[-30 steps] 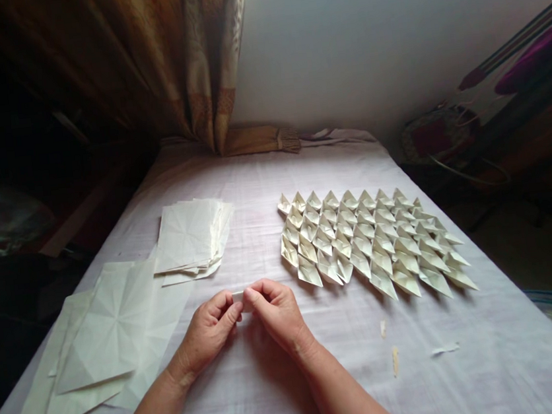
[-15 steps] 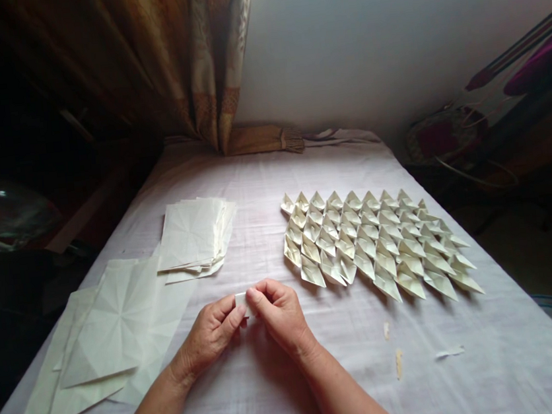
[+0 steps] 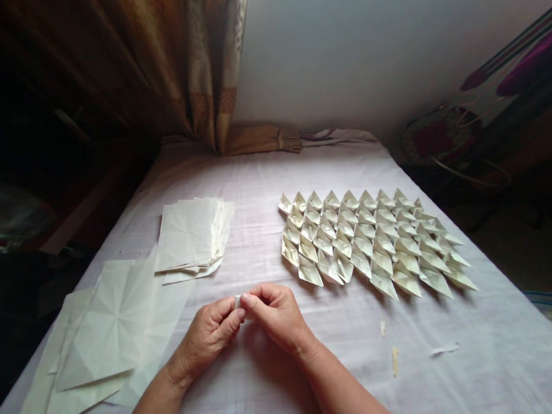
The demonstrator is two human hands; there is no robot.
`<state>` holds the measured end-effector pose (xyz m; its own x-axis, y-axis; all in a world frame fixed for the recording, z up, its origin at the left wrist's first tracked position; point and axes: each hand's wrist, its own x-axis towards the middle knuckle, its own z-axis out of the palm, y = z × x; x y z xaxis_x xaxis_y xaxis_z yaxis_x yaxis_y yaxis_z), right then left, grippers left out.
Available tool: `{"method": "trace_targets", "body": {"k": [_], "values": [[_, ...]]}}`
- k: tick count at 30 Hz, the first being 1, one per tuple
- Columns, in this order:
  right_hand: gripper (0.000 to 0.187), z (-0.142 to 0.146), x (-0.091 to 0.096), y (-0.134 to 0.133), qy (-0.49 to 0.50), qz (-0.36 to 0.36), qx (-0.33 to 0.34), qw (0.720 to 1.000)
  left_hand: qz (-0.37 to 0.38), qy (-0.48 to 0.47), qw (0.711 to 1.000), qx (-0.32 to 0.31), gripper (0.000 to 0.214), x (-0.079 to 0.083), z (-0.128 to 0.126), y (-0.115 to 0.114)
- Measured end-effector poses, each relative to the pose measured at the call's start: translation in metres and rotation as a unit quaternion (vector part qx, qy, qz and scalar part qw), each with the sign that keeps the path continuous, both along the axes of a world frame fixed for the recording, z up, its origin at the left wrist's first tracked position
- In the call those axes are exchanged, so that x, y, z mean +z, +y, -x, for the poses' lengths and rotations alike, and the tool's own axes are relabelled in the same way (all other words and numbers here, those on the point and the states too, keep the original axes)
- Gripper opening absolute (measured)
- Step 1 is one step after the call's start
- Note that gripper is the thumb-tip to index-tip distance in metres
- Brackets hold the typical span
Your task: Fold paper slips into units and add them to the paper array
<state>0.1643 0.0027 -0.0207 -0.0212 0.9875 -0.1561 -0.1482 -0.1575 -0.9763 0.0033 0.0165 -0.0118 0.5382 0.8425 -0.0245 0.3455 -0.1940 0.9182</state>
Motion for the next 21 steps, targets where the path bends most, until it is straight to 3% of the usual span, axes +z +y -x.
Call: {"method": "trace_targets", "body": {"k": [9, 15, 21], "values": [[0.043, -0.0009, 0.0044, 0.0037, 0.017, 0.019, 0.008, 1.000, -0.025, 0.039, 0.998, 0.054, 0.037, -0.0052, -0.0034, -0.0012], [0.042, 0.0007, -0.0006, 0.0019, -0.059, -0.021, -0.014, 0.998, -0.041, 0.039, 0.997, 0.058, 0.033, -0.0010, -0.0035, -0.0019], [0.033, 0.0030, -0.0013, 0.0007, -0.075, -0.028, 0.016, 0.997, 0.024, -0.005, 0.993, 0.111, 0.034, -0.0018, -0.0041, -0.0021]]}}
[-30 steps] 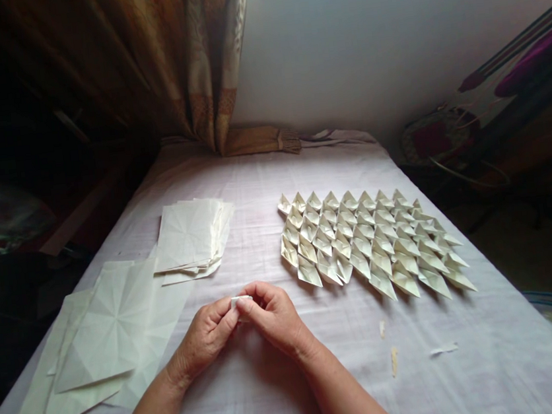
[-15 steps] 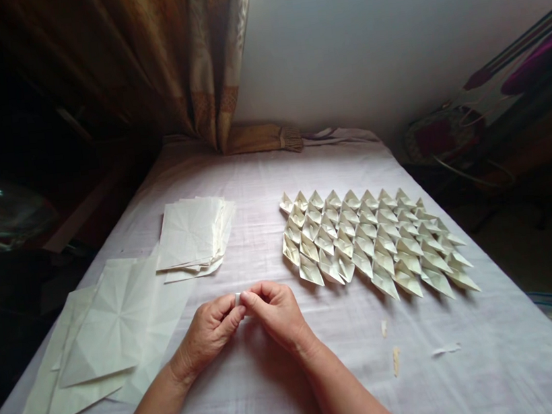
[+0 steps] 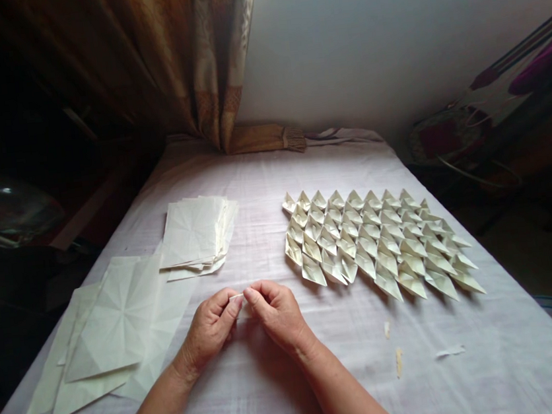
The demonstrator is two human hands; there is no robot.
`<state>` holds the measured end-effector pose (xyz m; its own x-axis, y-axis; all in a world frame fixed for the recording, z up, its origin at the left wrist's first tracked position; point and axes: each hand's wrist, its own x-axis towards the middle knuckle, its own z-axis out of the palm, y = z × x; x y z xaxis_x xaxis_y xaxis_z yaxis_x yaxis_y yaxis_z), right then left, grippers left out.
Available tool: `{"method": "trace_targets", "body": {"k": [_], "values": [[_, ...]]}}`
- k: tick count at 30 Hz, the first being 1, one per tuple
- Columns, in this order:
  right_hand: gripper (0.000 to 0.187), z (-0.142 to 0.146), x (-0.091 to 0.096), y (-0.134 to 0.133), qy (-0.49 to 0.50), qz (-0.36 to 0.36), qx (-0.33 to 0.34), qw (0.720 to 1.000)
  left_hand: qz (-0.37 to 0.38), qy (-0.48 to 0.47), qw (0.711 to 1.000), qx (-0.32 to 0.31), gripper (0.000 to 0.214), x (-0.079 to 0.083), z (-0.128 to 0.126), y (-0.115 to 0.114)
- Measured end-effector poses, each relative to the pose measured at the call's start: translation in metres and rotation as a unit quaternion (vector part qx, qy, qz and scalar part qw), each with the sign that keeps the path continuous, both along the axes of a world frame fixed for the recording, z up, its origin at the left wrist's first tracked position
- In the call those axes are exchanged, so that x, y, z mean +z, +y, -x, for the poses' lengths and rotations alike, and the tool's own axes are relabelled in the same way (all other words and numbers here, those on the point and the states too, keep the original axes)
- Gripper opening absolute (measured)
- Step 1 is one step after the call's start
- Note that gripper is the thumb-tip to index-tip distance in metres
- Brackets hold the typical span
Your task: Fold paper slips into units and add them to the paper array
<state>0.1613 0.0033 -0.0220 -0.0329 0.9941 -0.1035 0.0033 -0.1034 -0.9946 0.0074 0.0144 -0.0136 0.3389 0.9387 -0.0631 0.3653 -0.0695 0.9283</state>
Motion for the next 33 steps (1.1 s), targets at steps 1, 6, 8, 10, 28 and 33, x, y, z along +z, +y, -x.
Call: {"method": "trace_targets", "body": {"k": [1, 6, 8, 10, 28, 33], "values": [[0.031, 0.000, 0.000, 0.000, 0.008, 0.000, 0.008, 1.000, 0.009, -0.010, 1.000, 0.022, 0.034, -0.001, 0.000, 0.000], [0.030, 0.000, -0.003, -0.003, -0.037, -0.018, 0.038, 0.998, 0.030, -0.045, 0.996, 0.071, 0.035, -0.005, -0.003, -0.001], [0.033, 0.001, -0.003, -0.004, -0.054, -0.035, 0.031, 0.997, 0.050, -0.060, 0.995, 0.063, 0.038, -0.005, -0.004, -0.002], [0.033, 0.001, -0.001, -0.005, -0.057, -0.048, 0.025, 0.997, 0.086, -0.088, 0.991, 0.052, 0.041, -0.004, -0.003, -0.002], [0.038, -0.005, 0.013, -0.005, -0.064, -0.021, 0.118, 0.991, 0.156, -0.132, 0.978, -0.037, 0.046, 0.003, 0.000, -0.003], [0.042, -0.004, 0.006, -0.005, -0.063, -0.052, 0.039, 0.996, 0.206, -0.133, 0.968, -0.059, 0.047, 0.001, 0.004, -0.001]]}}
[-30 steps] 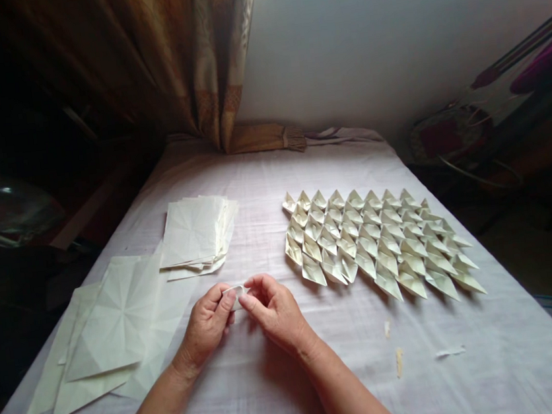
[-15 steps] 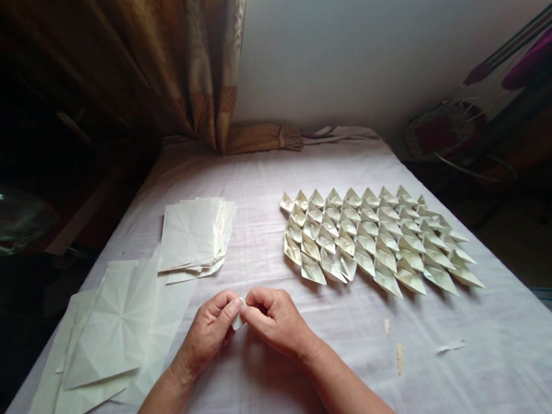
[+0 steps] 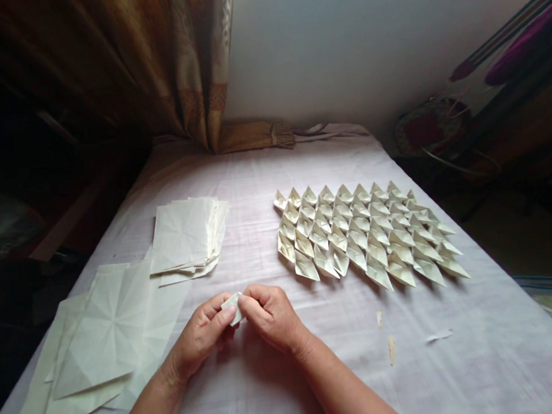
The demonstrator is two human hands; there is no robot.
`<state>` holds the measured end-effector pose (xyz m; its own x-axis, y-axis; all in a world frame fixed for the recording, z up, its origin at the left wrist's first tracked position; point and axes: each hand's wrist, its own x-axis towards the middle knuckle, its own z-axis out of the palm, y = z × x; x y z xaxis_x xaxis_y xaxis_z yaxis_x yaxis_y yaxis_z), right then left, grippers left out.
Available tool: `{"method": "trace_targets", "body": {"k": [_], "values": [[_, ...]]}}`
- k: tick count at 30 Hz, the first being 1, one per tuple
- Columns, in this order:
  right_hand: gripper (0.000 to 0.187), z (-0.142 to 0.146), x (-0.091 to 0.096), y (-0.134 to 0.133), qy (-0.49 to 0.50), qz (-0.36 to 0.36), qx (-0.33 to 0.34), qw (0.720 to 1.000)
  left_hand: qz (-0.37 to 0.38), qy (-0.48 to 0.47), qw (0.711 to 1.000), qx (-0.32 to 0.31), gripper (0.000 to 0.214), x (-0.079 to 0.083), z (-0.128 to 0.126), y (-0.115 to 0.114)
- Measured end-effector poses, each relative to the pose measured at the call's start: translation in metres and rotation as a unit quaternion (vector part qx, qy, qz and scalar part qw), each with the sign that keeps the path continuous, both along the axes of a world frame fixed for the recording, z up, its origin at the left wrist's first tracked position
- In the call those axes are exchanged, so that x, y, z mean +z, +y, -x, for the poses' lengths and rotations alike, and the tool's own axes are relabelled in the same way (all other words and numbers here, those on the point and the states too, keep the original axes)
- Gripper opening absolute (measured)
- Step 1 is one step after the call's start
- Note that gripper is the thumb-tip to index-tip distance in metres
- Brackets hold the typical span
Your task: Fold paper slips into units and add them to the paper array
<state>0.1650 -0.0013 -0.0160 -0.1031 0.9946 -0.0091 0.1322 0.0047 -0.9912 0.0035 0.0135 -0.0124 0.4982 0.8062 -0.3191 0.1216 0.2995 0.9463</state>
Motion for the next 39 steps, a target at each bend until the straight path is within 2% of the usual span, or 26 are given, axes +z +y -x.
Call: {"method": "trace_targets", "body": {"k": [2, 5, 7, 11, 15, 20, 23, 27, 34, 39], "values": [[0.042, -0.001, 0.000, 0.000, 0.007, -0.007, 0.010, 1.000, 0.001, 0.002, 1.000, 0.017, 0.047, -0.002, 0.000, 0.001], [0.038, -0.002, 0.003, 0.000, 0.000, -0.021, 0.069, 0.997, -0.007, 0.007, 0.998, 0.056, 0.045, -0.005, -0.002, 0.001], [0.036, -0.003, 0.005, 0.000, 0.011, -0.019, 0.091, 0.996, -0.009, 0.007, 0.998, 0.056, 0.044, -0.006, -0.002, 0.001], [0.039, -0.005, 0.007, 0.000, 0.038, 0.010, 0.087, 0.995, -0.016, 0.007, 0.999, 0.030, 0.045, -0.003, -0.002, 0.001], [0.039, -0.006, 0.005, 0.000, 0.006, 0.011, 0.094, 0.995, -0.022, 0.014, 0.998, 0.060, 0.042, -0.001, -0.002, 0.002], [0.036, -0.003, 0.003, 0.000, -0.030, -0.005, 0.046, 0.998, -0.057, 0.026, 0.994, 0.093, 0.038, -0.004, -0.003, 0.000], [0.032, -0.002, 0.000, 0.001, -0.016, -0.001, 0.015, 1.000, -0.076, 0.059, 0.992, 0.086, 0.036, -0.004, -0.004, -0.002], [0.028, -0.003, -0.004, 0.002, -0.022, -0.013, 0.018, 1.000, -0.111, 0.090, 0.987, 0.072, 0.030, -0.001, -0.006, -0.002], [0.023, -0.003, -0.005, 0.002, -0.065, -0.012, 0.017, 0.998, -0.263, 0.159, 0.949, 0.076, 0.024, 0.002, -0.004, 0.001], [0.022, 0.000, -0.007, 0.001, -0.051, -0.049, -0.016, 0.997, -0.239, 0.138, 0.958, 0.081, 0.023, -0.001, -0.003, 0.001]]}}
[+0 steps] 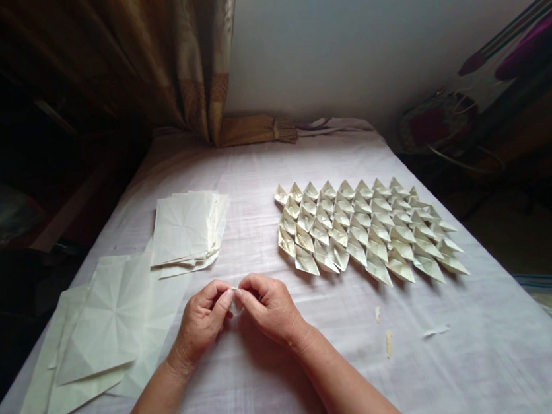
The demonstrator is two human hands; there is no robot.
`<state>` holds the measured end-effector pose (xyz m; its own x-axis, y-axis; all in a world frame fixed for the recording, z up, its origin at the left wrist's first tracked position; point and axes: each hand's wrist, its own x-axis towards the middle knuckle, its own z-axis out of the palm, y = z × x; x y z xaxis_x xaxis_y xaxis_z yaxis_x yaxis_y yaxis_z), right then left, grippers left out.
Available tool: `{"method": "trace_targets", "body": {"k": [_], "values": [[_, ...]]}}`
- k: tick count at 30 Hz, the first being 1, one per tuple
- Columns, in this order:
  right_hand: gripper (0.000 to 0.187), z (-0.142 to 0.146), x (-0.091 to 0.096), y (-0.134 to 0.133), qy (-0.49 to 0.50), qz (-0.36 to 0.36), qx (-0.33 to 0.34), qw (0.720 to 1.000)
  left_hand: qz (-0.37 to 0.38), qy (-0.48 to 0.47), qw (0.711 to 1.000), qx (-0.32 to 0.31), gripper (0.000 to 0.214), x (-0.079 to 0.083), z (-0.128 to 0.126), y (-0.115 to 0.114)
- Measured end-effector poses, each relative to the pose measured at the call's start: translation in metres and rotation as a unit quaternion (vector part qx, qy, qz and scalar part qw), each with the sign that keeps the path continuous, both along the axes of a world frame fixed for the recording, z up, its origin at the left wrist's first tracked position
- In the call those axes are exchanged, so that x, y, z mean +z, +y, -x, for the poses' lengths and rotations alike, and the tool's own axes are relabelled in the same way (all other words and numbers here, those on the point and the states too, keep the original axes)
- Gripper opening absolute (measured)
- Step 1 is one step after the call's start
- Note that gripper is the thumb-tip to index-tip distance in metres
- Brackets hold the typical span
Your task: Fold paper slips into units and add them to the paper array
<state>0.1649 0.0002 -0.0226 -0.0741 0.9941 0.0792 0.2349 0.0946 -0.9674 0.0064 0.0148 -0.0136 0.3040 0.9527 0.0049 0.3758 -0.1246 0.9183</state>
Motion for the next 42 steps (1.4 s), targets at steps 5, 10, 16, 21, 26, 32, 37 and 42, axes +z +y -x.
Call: {"method": "trace_targets", "body": {"k": [5, 10, 16, 21, 26, 32, 37, 42], "values": [[0.022, 0.005, -0.002, -0.001, 0.030, -0.007, -0.035, 0.999, -0.005, -0.022, 1.000, 0.019, 0.024, -0.002, -0.001, -0.001], [0.019, 0.009, -0.004, -0.004, 0.055, -0.026, -0.072, 0.996, -0.023, -0.043, 0.998, 0.034, 0.023, 0.000, -0.003, -0.002], [0.022, 0.007, -0.002, -0.001, 0.120, 0.005, -0.107, 0.987, -0.019, -0.058, 0.994, 0.091, 0.020, -0.002, -0.003, -0.002], [0.022, 0.005, -0.007, 0.002, 0.128, 0.015, -0.121, 0.984, -0.033, -0.046, 0.992, 0.115, 0.019, -0.005, -0.004, -0.001], [0.017, 0.001, -0.010, 0.003, 0.043, -0.057, -0.104, 0.992, -0.099, 0.007, 0.989, 0.108, 0.017, -0.011, -0.003, 0.000], [0.018, -0.009, -0.004, 0.006, -0.055, -0.104, -0.097, 0.988, -0.150, 0.074, 0.973, 0.159, 0.019, -0.015, 0.005, 0.003], [0.020, -0.011, -0.006, 0.005, -0.172, -0.082, -0.137, 0.972, -0.220, 0.169, 0.944, 0.176, 0.023, -0.015, 0.009, 0.007], [0.019, -0.012, -0.007, 0.004, -0.256, -0.108, -0.115, 0.954, -0.244, 0.232, 0.931, 0.138, 0.013, -0.013, 0.010, 0.007]]}}
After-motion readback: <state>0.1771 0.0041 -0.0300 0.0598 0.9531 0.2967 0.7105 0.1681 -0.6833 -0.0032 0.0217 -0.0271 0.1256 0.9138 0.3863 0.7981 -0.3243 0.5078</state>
